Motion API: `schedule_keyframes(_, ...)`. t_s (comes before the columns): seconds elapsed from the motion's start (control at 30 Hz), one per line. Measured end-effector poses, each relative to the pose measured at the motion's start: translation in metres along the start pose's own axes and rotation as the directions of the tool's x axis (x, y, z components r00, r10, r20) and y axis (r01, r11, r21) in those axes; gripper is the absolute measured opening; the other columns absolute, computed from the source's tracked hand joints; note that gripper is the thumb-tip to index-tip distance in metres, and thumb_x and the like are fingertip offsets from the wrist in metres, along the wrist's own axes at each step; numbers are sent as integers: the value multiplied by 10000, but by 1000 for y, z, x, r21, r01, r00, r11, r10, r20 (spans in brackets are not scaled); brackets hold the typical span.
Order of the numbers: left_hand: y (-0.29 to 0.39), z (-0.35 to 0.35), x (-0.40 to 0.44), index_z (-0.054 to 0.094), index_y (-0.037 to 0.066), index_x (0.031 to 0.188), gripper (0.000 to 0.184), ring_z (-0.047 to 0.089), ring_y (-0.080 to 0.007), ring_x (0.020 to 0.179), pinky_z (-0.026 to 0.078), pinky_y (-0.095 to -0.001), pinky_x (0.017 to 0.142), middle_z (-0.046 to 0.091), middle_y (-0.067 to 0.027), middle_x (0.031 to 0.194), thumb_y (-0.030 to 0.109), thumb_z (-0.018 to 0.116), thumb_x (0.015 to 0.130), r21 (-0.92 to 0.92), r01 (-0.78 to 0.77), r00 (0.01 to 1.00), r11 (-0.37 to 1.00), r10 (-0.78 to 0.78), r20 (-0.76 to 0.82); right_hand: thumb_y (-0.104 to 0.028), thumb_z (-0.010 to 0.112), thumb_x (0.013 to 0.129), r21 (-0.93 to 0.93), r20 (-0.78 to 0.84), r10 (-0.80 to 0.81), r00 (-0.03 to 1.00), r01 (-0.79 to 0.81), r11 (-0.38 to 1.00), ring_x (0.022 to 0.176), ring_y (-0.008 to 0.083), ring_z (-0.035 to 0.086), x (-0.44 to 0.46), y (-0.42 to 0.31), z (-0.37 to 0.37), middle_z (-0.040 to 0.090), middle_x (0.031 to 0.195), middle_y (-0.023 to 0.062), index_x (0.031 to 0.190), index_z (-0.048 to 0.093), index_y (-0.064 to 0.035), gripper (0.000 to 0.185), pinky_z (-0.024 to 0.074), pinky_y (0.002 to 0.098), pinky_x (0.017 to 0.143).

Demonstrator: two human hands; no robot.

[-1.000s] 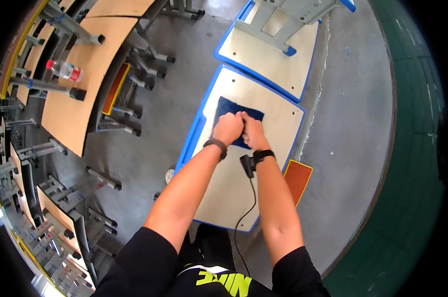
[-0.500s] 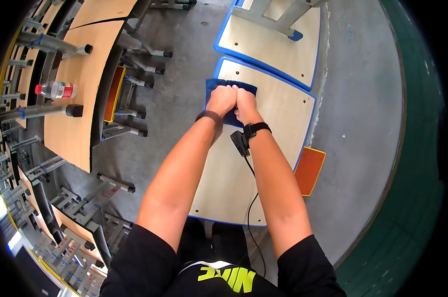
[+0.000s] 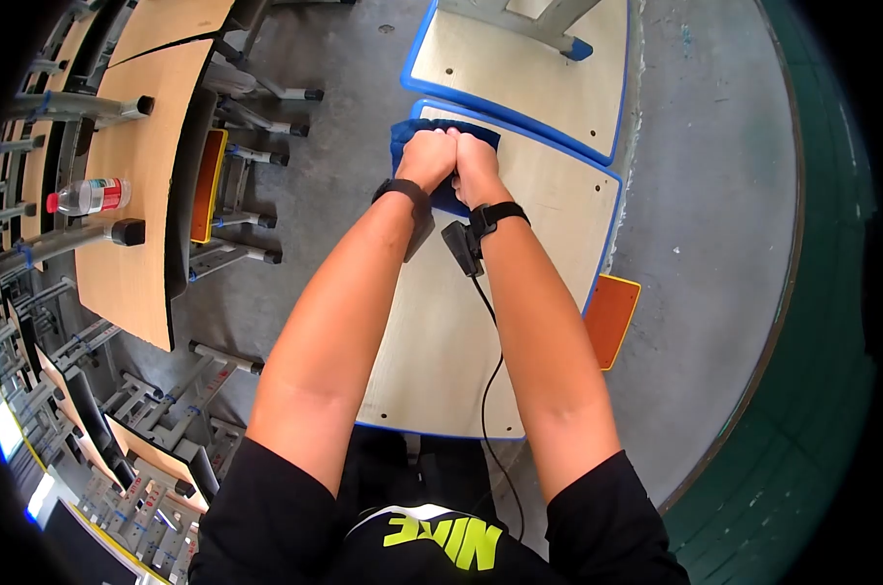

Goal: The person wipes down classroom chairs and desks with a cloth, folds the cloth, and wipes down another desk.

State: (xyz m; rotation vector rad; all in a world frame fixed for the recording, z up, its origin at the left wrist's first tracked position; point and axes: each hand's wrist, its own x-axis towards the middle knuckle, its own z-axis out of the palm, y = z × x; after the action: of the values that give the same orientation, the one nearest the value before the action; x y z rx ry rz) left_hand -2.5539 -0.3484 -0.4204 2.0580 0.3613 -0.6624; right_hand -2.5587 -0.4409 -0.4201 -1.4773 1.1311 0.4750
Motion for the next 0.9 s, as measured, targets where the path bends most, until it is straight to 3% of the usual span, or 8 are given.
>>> schedule_keyframes(0.03,0,0,3,631,-82,782,631,607,-338,522,472,-454,500,629,-200,655,418,364,1061,0,-10,1000,1000,10,-5,-403,738,927,4,-3,12,1000,-12,1000,429,148,370,-5,-4,1,454,599,-17,692,554,-144,396,255,336,413)
schedule_keyframes(0.4,14,-4,30,564,-28,717,631,536,-276,488,412,-407,468,559,-150,604,503,435,1032,-52,-77,997,996,77,-1,-333,704,926,100,-12,-6,1000,8,995,467,174,416,26,-30,11,479,604,18,707,539,-135,338,302,346,442)
schedule_keyframes(0.43,14,-5,32,569,-32,726,630,543,-277,496,418,-410,474,562,-154,608,504,439,1031,-54,-64,998,996,65,0,-358,759,906,51,28,30,999,-32,998,900,277,680,19,-35,5,717,1114,163,1158,691,25,464,551,389,732)
schedule_keyframes(0.5,14,-4,36,576,-38,738,629,553,-278,507,426,-413,483,568,-160,614,503,444,1030,-62,-66,998,996,67,3,-349,754,910,81,50,-3,999,-1,997,967,288,687,19,-36,6,713,1157,179,1174,689,34,469,556,391,786)
schedule_keyframes(0.63,21,-3,35,691,-43,1075,540,631,-400,1053,484,-444,903,671,-269,1111,438,452,1019,-55,11,1000,998,-10,16,-371,719,928,40,27,-66,997,65,997,1141,326,671,42,-31,12,686,1274,225,1218,677,61,522,534,392,940)
schedule_keyframes(0.67,25,-5,33,713,-47,1140,553,651,-418,1154,498,-447,978,694,-290,1204,427,456,1016,-64,45,999,997,-44,18,-352,706,940,27,15,-77,997,77,997,928,275,603,50,-30,14,640,1077,160,1086,652,8,392,470,378,776)
schedule_keyframes(0.73,30,-5,31,713,-63,1128,563,679,-385,1116,514,-427,934,712,-288,1173,433,471,1017,-124,122,993,985,-120,24,-314,679,963,2,-10,-100,995,100,995,502,174,468,63,-31,17,547,682,29,822,602,-98,270,343,350,448)
schedule_keyframes(0.9,30,-5,42,708,-87,1093,586,708,-334,913,526,-416,789,741,-247,1032,447,475,1026,-149,128,991,980,-123,44,-368,688,972,-55,40,-155,987,157,986,517,178,468,88,-31,23,545,685,26,821,602,-99,320,354,346,464)
